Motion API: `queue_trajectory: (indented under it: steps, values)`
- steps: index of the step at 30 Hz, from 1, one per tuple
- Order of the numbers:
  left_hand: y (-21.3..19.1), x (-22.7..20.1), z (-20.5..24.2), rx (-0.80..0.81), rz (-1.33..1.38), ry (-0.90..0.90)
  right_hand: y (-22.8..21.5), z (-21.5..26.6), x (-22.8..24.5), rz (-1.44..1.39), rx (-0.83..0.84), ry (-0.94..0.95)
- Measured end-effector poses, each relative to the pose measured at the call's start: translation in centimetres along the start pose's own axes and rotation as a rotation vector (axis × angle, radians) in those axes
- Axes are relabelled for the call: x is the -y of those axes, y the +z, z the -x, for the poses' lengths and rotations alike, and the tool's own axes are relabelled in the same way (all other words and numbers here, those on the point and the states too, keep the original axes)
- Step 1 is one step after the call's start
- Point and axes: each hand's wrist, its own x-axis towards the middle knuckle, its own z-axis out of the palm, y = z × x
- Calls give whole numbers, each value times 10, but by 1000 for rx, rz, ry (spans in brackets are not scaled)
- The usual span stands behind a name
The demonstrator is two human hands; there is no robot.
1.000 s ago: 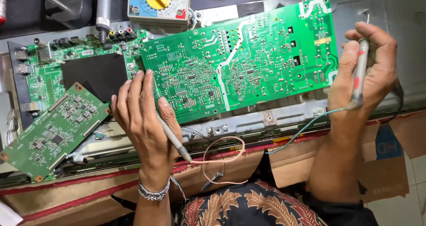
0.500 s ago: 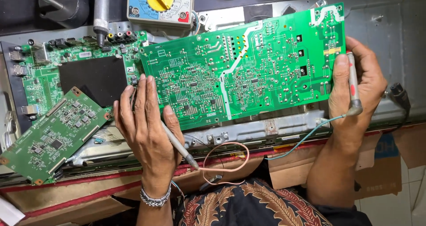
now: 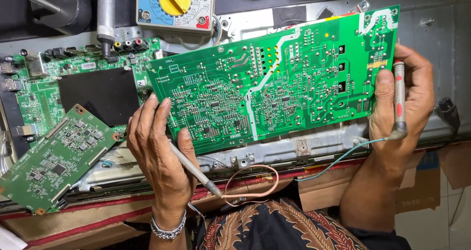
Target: The person uses a soldering iron and a multimeter to work on a green circuit board. They apply heat to various points on the board and use the multimeter probes to test connections, occasionally repositioning the board on the workbench.
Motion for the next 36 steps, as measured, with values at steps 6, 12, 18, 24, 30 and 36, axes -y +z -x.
queue_trajectory:
  steps: [6, 12, 18, 24, 30, 36]
  values:
    - [-1, 0, 1, 8, 7, 8, 2, 0, 4, -34, -12, 31]
    - [0, -1, -1, 14, -1, 9, 3, 0, -2, -16, -14, 15]
    - [0, -3, -2, 19, -42, 5, 3, 0, 6, -53, -39, 119]
    - [0, -5, -3, -3, -98, 18, 3, -2, 6, -77, -19, 13]
    - [1, -6, -1, -16, -116, 20, 2, -2, 8, -114, -21, 16]
    - [1, -5, 0, -23, -112, 22, 1, -1, 1, -101, -23, 4]
